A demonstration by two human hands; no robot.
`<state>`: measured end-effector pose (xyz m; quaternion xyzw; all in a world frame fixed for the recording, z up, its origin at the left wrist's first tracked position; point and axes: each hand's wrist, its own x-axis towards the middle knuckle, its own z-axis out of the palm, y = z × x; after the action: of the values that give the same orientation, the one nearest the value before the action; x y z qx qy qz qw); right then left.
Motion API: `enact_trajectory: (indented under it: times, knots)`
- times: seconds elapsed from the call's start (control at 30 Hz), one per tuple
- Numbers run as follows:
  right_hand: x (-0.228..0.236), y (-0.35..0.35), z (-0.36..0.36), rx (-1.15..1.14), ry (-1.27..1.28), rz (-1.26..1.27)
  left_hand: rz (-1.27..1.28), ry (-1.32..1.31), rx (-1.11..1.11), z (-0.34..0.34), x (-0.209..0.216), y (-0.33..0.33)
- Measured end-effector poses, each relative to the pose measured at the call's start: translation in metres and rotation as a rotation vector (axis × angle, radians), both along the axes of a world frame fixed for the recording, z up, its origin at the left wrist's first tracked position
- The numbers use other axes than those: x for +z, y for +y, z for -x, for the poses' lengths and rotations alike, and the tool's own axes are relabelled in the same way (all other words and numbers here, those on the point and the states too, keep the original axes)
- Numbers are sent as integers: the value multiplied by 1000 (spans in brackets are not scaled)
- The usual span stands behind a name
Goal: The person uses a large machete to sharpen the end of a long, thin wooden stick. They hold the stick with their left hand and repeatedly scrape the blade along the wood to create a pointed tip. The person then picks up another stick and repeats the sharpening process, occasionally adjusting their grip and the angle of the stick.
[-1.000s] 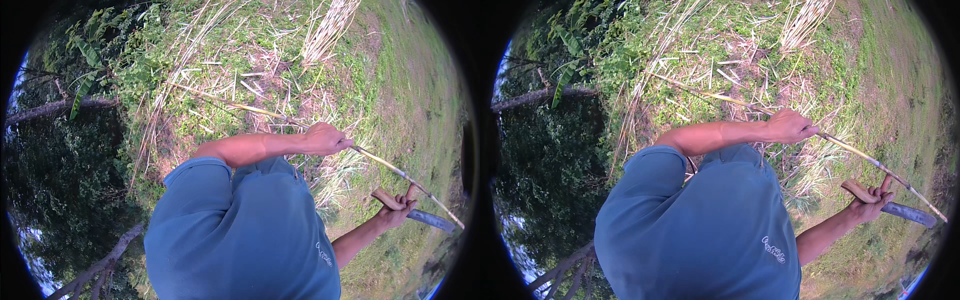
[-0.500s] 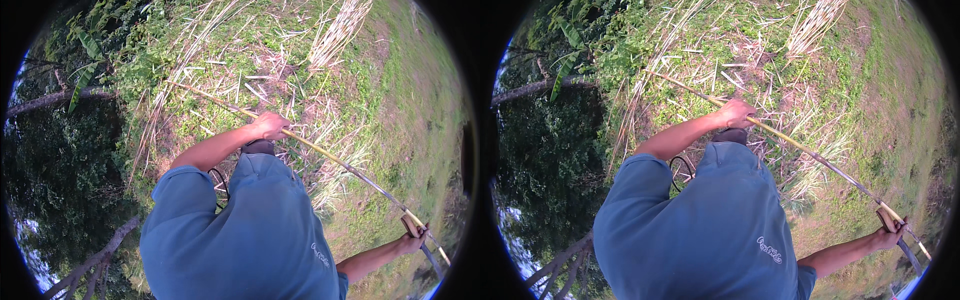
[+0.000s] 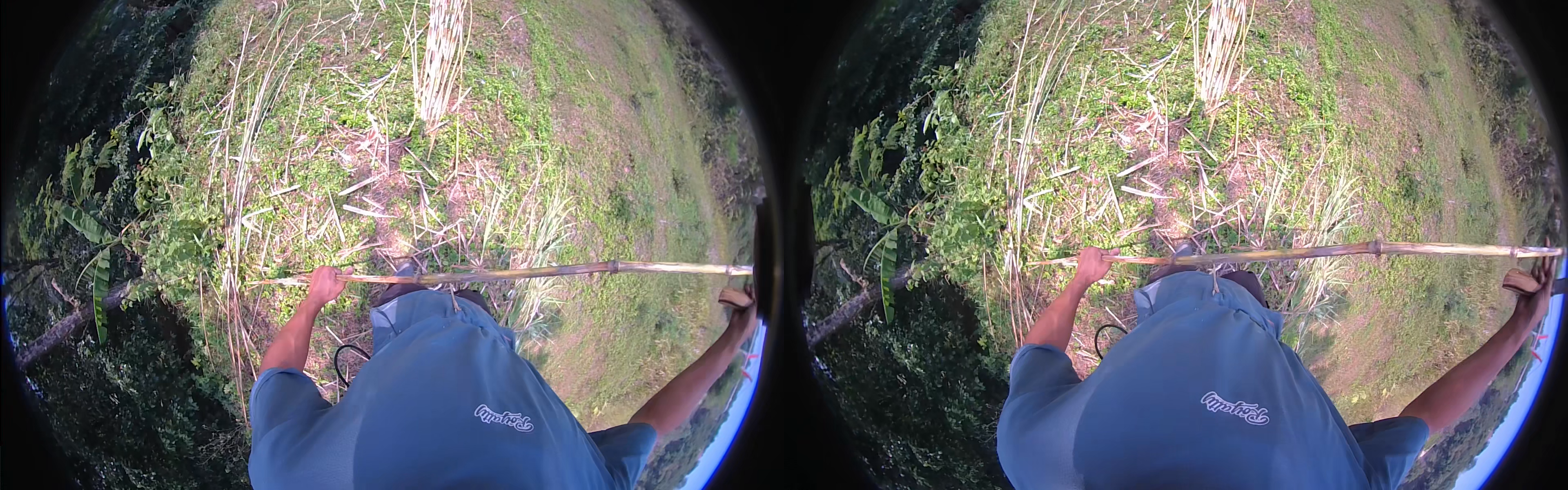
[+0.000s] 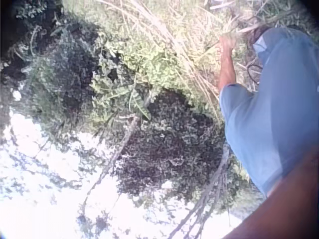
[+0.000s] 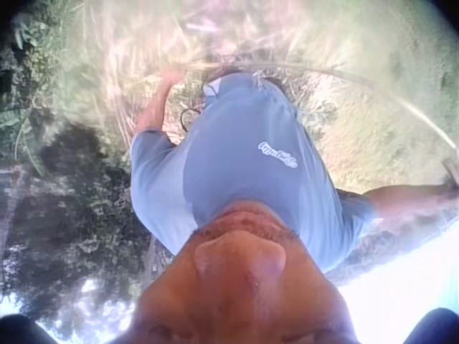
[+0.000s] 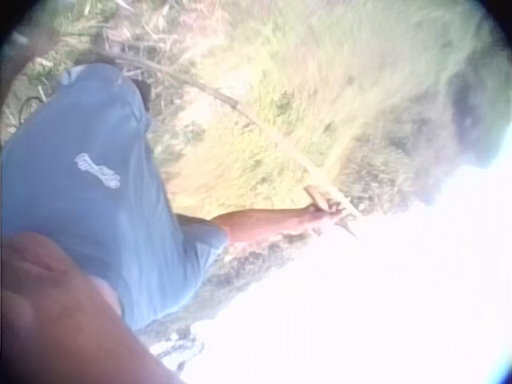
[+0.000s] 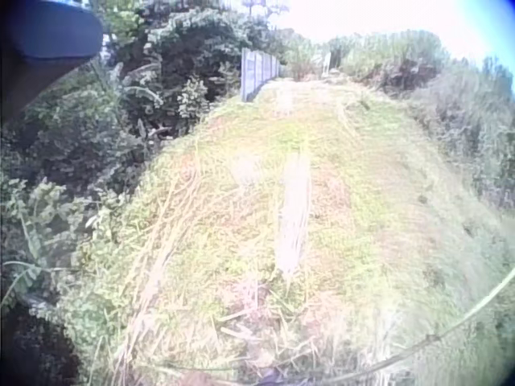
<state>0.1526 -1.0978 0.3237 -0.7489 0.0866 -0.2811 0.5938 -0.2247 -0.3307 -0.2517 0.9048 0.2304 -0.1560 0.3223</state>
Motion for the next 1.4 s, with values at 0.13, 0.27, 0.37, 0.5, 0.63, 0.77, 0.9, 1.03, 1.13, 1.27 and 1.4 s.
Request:
enact_trajectory:
  times: [0.13,0.27,0.37,0.5,0.63,0.77,0.9,1.03,1.13,1.27,1.4]
  knots:
    - [-140,263,56,373,-40,-223,161,-199,-102,-126,89,-42]
    - [-236,414,63,528,60,-347,200,-328,-167,-200,167,-70]
    - [-259,472,48,550,74,-347,236,-334,-151,-218,190,-77]
    - [-277,488,-10,572,-77,-417,307,-486,-106,-208,187,-59]
    - [-266,499,-98,616,-124,-377,207,-337,30,-134,117,-14]
    - [-251,526,-208,616,-156,-382,-65,-109,378,46,3,18]
    - [-228,573,-316,680,-57,-286,-166,48,403,127,-24,-7]
    - [-232,621,-408,552,76,-146,36,102,508,-17,-21,-11]
    - [-239,638,-428,687,161,-148,173,-89,443,-206,33,-1]
    - [-282,624,-419,719,186,-244,180,-331,301,-413,23,-4]
    - [-353,548,-400,596,226,-136,139,-303,260,-588,55,27]
